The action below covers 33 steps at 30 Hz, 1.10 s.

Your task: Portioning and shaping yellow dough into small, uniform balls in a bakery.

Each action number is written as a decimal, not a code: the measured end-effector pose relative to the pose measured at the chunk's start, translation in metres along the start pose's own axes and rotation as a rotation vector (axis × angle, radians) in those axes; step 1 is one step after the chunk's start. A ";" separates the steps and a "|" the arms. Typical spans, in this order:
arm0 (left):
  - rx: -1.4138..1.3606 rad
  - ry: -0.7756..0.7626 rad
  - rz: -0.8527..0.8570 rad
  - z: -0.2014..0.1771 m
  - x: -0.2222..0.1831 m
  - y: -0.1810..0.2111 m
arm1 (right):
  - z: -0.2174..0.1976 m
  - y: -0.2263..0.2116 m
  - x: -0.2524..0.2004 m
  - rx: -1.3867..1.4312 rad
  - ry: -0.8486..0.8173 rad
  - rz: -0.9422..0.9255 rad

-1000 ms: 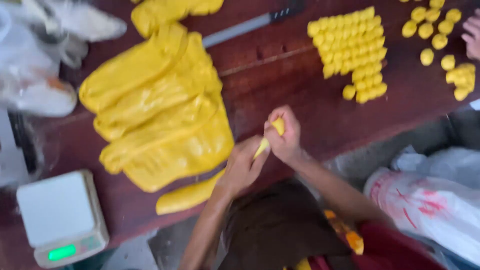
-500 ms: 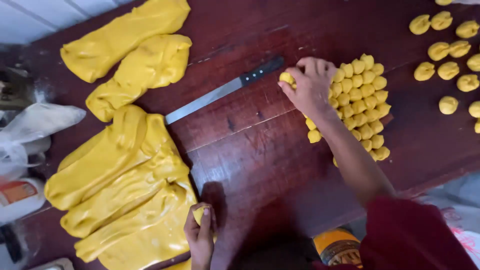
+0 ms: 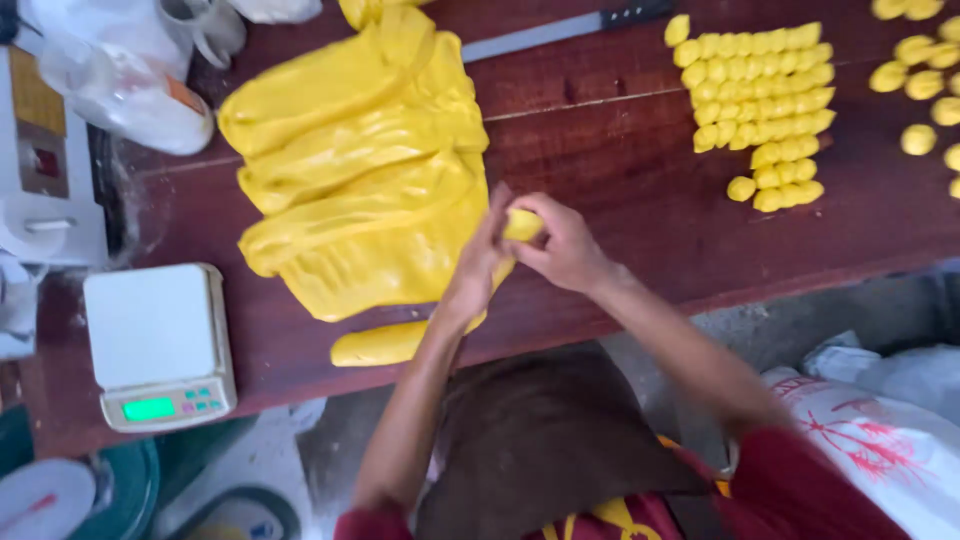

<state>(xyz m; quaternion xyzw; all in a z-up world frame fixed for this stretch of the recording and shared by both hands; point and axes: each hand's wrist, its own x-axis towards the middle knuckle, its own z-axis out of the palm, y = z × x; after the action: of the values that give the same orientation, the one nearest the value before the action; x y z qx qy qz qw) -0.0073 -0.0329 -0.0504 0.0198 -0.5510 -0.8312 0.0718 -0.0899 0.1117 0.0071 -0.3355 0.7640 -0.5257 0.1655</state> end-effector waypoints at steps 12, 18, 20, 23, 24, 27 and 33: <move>0.485 -0.137 0.105 0.028 -0.037 0.064 | 0.004 0.033 -0.028 -0.297 0.367 -0.058; 0.558 0.143 0.070 0.021 0.001 0.053 | -0.140 0.086 0.022 -0.311 0.453 0.268; 0.597 0.215 -0.074 0.023 0.004 0.019 | -0.208 0.114 0.046 -0.169 0.505 0.305; 0.611 0.319 -0.138 0.017 -0.002 -0.022 | -0.282 0.169 0.096 -0.462 0.525 -0.116; 0.548 0.415 -0.336 0.018 -0.004 -0.029 | -0.295 0.191 0.104 -0.657 0.509 -0.067; 0.469 0.603 -0.605 0.011 -0.039 -0.062 | -0.298 0.237 0.118 -0.813 0.377 -0.027; 0.879 -0.059 -0.152 0.083 0.045 0.019 | -0.288 0.134 0.090 -0.939 0.358 -0.085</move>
<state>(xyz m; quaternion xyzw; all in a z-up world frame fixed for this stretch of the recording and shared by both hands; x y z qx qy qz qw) -0.0593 0.0291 0.0017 0.0650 -0.8506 -0.5213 -0.0203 -0.3743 0.2794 0.0063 -0.3091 0.9202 -0.1808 -0.1583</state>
